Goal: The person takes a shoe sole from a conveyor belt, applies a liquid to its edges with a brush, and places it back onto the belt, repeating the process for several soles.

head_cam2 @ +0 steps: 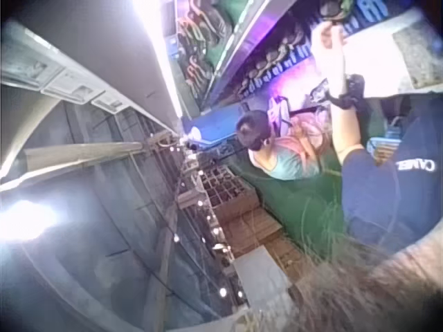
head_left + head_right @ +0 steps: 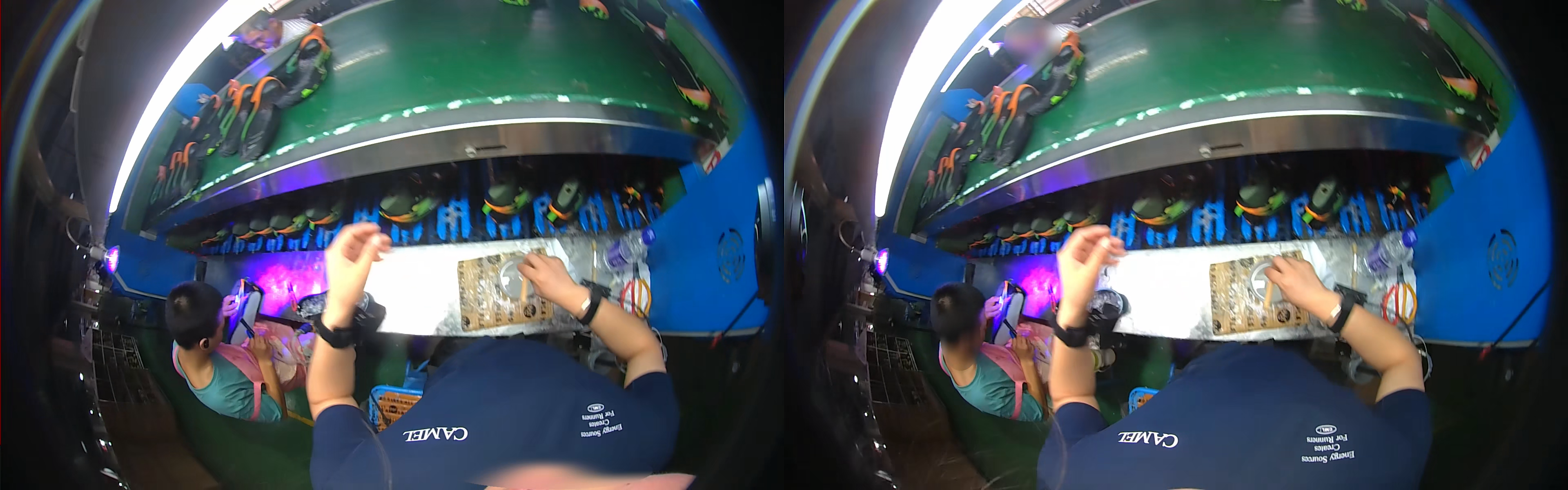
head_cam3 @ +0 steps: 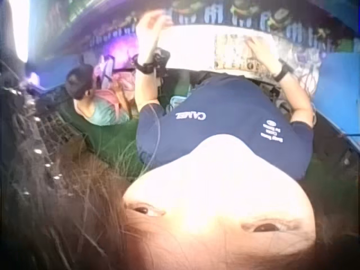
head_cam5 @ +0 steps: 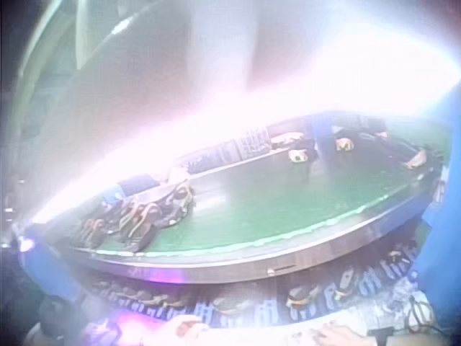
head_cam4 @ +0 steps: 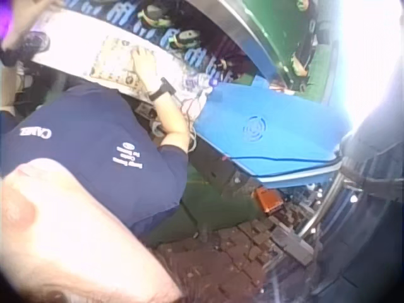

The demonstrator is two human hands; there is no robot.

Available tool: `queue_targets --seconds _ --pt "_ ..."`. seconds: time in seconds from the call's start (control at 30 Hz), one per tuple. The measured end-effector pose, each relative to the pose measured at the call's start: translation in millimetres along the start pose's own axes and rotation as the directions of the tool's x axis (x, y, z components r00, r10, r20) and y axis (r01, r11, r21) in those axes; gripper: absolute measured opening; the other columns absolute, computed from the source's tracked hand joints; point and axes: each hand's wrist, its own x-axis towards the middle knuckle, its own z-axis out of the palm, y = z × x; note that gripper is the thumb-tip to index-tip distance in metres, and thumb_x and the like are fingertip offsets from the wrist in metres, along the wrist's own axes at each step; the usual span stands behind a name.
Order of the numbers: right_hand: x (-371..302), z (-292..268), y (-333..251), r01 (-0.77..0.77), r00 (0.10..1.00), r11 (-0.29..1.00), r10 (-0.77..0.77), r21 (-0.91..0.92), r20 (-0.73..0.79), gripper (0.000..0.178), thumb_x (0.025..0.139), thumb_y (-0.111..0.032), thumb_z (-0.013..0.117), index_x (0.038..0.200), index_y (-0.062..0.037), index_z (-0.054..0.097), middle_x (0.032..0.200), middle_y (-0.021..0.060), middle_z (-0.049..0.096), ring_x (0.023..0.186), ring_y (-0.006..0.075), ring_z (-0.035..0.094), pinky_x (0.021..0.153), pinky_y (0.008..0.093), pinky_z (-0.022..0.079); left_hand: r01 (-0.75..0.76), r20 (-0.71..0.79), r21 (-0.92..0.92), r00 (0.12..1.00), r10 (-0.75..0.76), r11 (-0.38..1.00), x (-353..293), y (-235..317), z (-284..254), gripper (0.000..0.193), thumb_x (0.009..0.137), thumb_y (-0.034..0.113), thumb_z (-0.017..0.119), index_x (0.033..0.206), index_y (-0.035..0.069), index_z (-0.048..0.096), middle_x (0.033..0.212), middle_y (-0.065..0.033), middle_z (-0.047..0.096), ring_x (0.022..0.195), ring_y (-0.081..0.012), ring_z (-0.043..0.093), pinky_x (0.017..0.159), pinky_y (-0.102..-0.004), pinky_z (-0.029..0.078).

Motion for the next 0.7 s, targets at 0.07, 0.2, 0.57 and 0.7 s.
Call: queue_targets --seconds 0.07,0.2,0.57,0.7 --pt "-3 -21 -10 -0.097 0.987 0.993 0.104 0.066 -0.123 0.022 0.061 -0.003 0.056 0.082 -0.0070 0.055 0.073 0.0073 0.048 0.060 0.0239 0.053 0.049 0.0323 0.043 -0.200 -0.068 0.140 0.975 0.211 0.970 55 24 -34 0.014 0.076 0.007 0.056 0.087 -0.001 0.053 0.070 -0.0057 0.057 0.064 -0.0108 0.056 0.052 -0.0225 0.044" --pt "-9 -49 -27 -0.202 0.888 0.961 0.261 0.188 -0.379 0.022 0.062 0.002 0.060 0.083 -0.0037 0.057 0.069 0.0089 0.050 0.057 0.0240 0.053 0.047 0.0308 0.042 0.200 -0.365 0.519 0.931 0.004 0.831 199 62 -103 0.044 0.072 0.035 0.059 0.079 -0.009 0.055 0.066 -0.0142 0.058 0.046 -0.0197 0.056 0.042 -0.0280 0.047" --pt "-37 -59 -57 -0.401 0.535 0.760 0.647 0.511 -0.543 0.015 0.073 0.004 0.054 0.087 0.0021 0.052 0.071 0.0073 0.053 0.056 0.0130 0.049 0.049 0.0228 0.040 0.248 -0.165 0.383 0.966 -0.198 0.890 343 38 -131 0.028 0.070 0.008 0.049 0.096 -0.001 0.043 0.090 -0.0157 0.049 0.071 -0.0321 0.055 0.063 -0.0442 0.049" --pt "-52 -49 -45 -0.293 0.428 0.452 0.850 0.842 -0.308 0.014 0.078 -0.002 0.052 0.091 -0.0003 0.048 0.073 0.0035 0.052 0.057 0.0062 0.047 0.050 0.0182 0.039 0.094 -0.154 0.598 0.988 -0.001 0.796 268 70 -118 0.032 0.063 -0.002 0.045 0.094 -0.003 0.039 0.081 -0.0157 0.047 0.061 -0.0311 0.055 0.053 -0.0382 0.049"
